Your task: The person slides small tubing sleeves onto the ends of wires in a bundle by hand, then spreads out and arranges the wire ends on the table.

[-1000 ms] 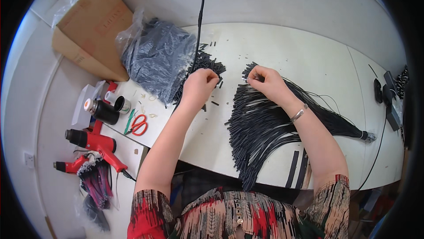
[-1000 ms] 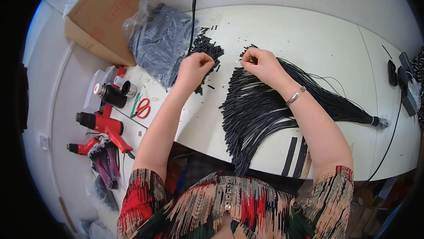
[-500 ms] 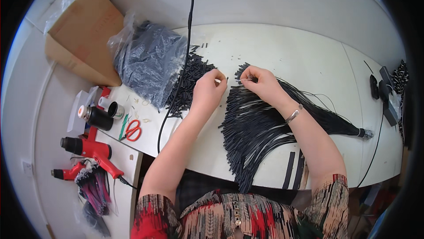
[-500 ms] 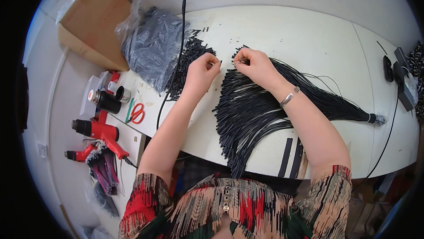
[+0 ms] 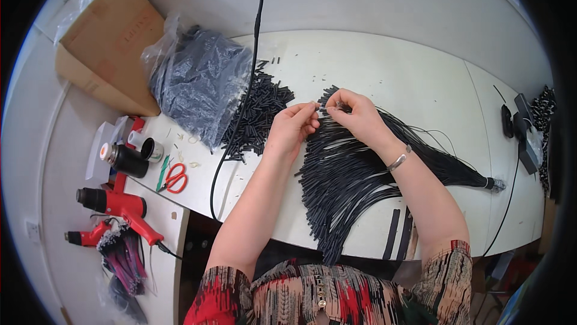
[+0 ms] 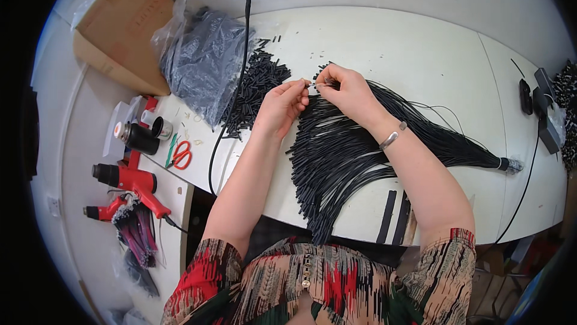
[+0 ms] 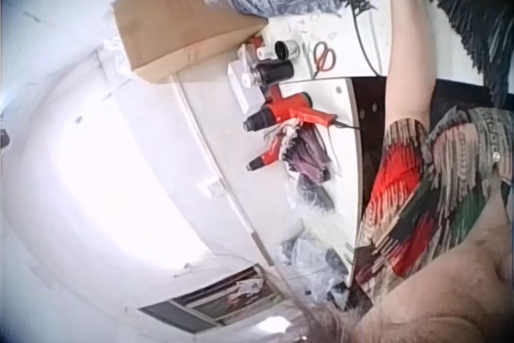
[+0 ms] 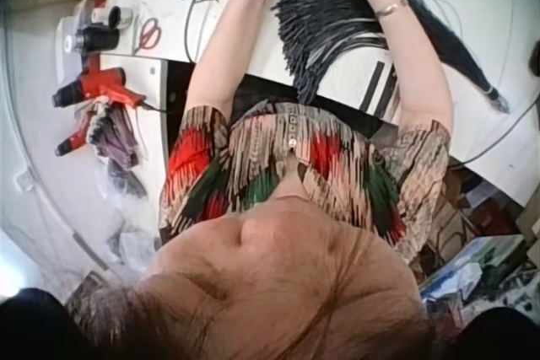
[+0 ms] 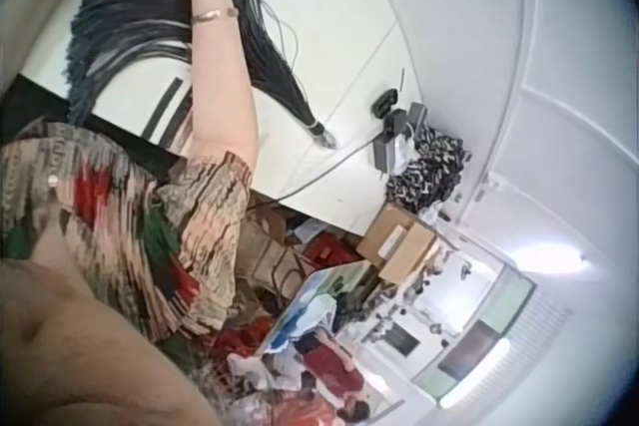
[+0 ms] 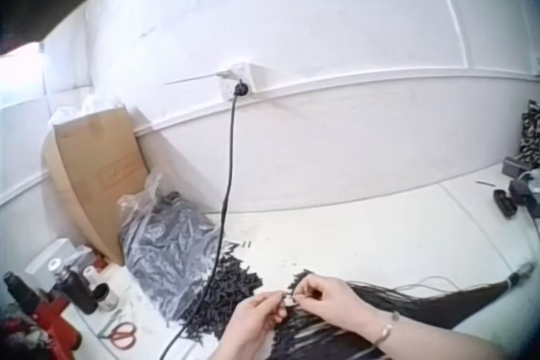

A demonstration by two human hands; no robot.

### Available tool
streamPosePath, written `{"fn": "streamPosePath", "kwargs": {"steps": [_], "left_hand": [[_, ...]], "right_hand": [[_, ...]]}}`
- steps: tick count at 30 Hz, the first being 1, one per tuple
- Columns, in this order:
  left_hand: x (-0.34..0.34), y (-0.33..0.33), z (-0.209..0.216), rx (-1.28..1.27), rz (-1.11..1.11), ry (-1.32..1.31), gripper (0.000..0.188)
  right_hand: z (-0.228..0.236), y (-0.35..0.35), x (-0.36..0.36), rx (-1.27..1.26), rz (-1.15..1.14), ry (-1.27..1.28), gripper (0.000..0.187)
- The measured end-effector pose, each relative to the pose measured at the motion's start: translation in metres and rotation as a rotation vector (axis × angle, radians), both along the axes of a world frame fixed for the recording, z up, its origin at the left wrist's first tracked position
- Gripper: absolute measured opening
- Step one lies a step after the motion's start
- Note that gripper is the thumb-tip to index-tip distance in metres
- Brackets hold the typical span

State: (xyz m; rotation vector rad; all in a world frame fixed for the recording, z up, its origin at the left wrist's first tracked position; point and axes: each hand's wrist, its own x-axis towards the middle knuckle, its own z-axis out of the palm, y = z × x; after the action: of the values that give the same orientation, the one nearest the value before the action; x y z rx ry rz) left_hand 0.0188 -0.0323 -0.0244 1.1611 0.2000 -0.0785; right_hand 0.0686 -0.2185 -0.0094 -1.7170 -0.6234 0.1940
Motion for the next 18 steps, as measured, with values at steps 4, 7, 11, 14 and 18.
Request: {"fn": "streamPosePath", "kwargs": {"steps": [4,7,11,14,18], "left_hand": [[-0.0005,-0.0008,-0.0004,-0.034,0.006,0.02,0.019],[-0.0008,0.0001,-0.0014,-0.063,-0.012,0.005,0.02],[-0.001,0.0002,-0.0015,-0.08,-0.004,0.013,0.021],[-0.0013,-0.0012,-0.0011,-0.067,-0.003,0.019,0.021],[-0.0022,-0.0037,0.0019,-0.047,0.012,0.03,0.021]], "right_hand": [[-0.001,-0.0016,0.0008,-0.007,-0.008,-0.011,0.011],[-0.0011,-0.0014,0.0008,-0.035,0.013,0.011,0.008],[0.0015,-0.0009,-0.001,-0.036,0.012,0.006,0.009],[0.002,-0.0006,-0.0019,-0.026,0.004,0.005,0.009],[0.0005,-0.0012,-0.0007,-0.033,0.01,-0.021,0.009]]}}
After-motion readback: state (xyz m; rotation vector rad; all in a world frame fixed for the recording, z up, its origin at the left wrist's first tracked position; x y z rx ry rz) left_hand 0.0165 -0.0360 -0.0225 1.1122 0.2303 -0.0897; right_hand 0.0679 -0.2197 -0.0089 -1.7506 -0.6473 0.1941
